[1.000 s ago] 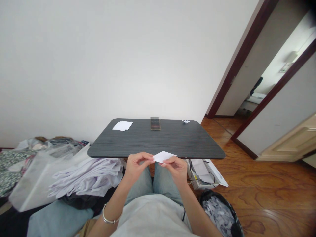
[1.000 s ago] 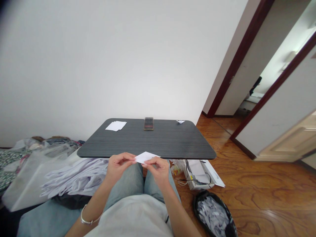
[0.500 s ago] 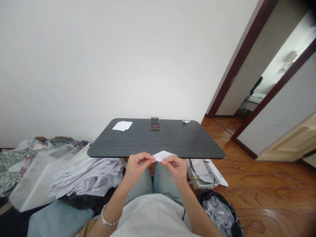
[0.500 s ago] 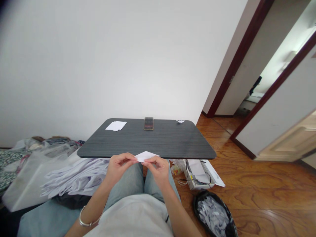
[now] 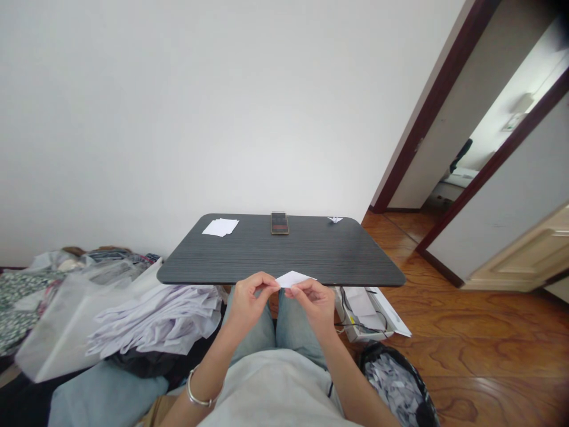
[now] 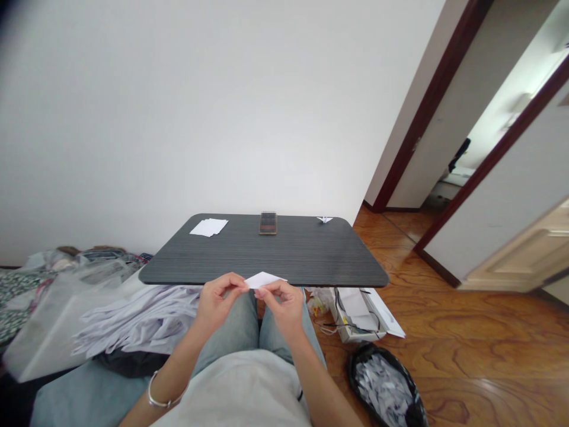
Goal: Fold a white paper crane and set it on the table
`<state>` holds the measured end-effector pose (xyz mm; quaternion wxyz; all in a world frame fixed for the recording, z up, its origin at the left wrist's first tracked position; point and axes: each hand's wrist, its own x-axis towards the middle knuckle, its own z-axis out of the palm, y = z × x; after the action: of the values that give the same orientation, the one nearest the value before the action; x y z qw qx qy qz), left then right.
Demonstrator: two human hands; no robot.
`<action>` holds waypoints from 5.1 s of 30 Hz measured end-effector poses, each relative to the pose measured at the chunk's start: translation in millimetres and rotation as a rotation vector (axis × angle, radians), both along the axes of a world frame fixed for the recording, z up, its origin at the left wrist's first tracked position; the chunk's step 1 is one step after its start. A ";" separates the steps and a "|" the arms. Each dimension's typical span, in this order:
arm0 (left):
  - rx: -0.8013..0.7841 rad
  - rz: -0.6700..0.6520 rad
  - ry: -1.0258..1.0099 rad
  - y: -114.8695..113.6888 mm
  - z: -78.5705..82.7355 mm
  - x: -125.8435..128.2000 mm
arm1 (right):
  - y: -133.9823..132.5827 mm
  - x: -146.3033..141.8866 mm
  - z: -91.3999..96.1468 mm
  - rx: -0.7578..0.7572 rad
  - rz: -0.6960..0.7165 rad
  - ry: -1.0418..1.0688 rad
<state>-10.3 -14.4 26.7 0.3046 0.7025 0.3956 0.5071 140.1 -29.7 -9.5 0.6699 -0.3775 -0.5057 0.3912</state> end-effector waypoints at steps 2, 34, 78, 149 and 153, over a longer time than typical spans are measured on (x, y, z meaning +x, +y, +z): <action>-0.027 0.002 -0.010 1.3 -0.6 1.2 | 0.9 -1.2 0.9 -0.022 0.005 0.039; -0.246 -0.025 -0.275 10.1 -10.3 -4.1 | 3.4 -1.2 3.8 -0.033 -0.039 0.097; -0.555 -0.111 -0.603 2.2 -10.7 10.8 | 4.1 -7.8 1.6 -0.122 -0.114 0.118; -0.579 -0.070 -0.523 1.5 -12.4 13.2 | 4.8 -6.4 -1.7 -0.120 -0.160 0.111; -0.564 -0.056 -0.525 1.0 -12.5 13.8 | 3.0 -6.7 0.4 -0.134 -0.155 0.115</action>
<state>3.6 -13.3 14.2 0.5905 0.4482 0.4087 0.5324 133.4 -26.7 -9.1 0.6995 -0.4361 -0.4083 0.3922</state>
